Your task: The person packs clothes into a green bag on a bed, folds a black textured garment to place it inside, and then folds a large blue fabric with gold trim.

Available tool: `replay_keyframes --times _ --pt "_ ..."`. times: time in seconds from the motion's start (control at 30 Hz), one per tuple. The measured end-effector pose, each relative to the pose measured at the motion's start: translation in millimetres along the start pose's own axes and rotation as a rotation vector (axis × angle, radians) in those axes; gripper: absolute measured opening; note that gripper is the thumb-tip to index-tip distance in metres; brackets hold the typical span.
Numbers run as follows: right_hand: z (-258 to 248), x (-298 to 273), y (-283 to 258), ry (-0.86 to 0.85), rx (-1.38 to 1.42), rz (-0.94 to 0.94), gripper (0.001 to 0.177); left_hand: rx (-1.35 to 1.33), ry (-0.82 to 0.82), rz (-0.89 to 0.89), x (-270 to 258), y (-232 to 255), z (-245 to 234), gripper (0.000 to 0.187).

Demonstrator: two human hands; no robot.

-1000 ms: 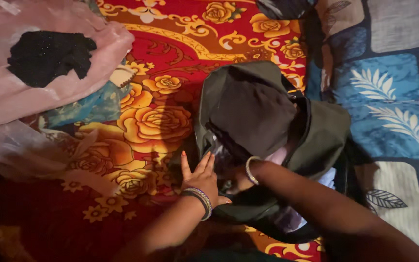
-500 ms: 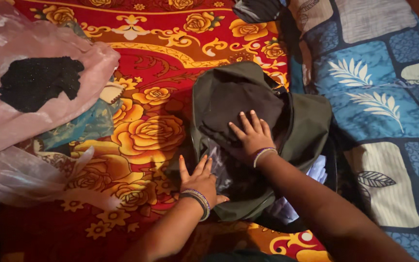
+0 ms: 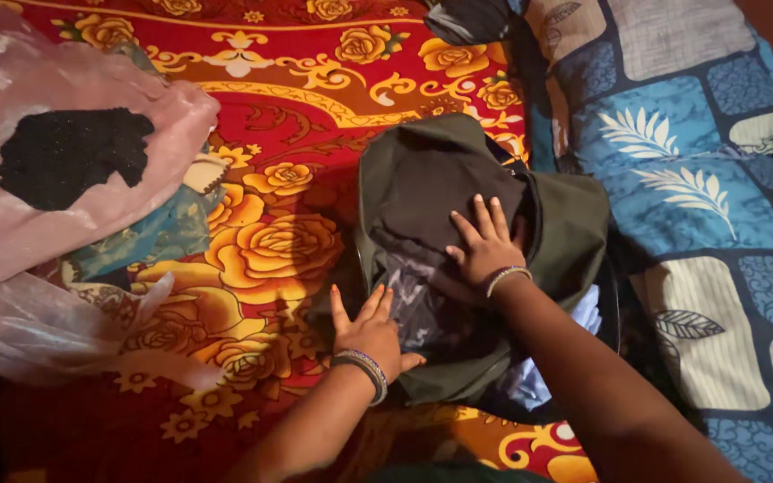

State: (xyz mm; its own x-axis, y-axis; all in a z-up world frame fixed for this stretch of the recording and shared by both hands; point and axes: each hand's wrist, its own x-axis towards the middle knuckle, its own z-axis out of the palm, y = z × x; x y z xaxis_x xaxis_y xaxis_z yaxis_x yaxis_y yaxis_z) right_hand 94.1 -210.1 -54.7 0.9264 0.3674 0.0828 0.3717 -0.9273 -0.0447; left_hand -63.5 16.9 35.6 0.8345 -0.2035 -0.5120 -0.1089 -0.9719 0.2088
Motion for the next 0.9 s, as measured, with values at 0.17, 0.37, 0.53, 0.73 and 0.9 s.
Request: replay_keyframes --times 0.17,0.37,0.53,0.73,0.9 --pt "16 9 15 0.029 0.062 -0.027 0.067 -0.01 0.05 0.016 4 -1 7 0.069" --pt "-42 20 -8 -0.375 0.099 0.091 0.078 -0.329 0.426 0.177 17 -14 15 0.038" --pt "-86 -29 9 0.48 0.219 0.168 0.056 -0.645 0.954 0.086 62 -40 -24 0.02" --pt "-59 -106 94 0.355 0.255 0.932 0.082 -0.496 0.957 -0.141 122 -59 -82 0.064" --pt "-3 -124 141 0.073 0.621 1.151 0.089 -0.582 0.503 -0.318 162 -65 -96 0.093"
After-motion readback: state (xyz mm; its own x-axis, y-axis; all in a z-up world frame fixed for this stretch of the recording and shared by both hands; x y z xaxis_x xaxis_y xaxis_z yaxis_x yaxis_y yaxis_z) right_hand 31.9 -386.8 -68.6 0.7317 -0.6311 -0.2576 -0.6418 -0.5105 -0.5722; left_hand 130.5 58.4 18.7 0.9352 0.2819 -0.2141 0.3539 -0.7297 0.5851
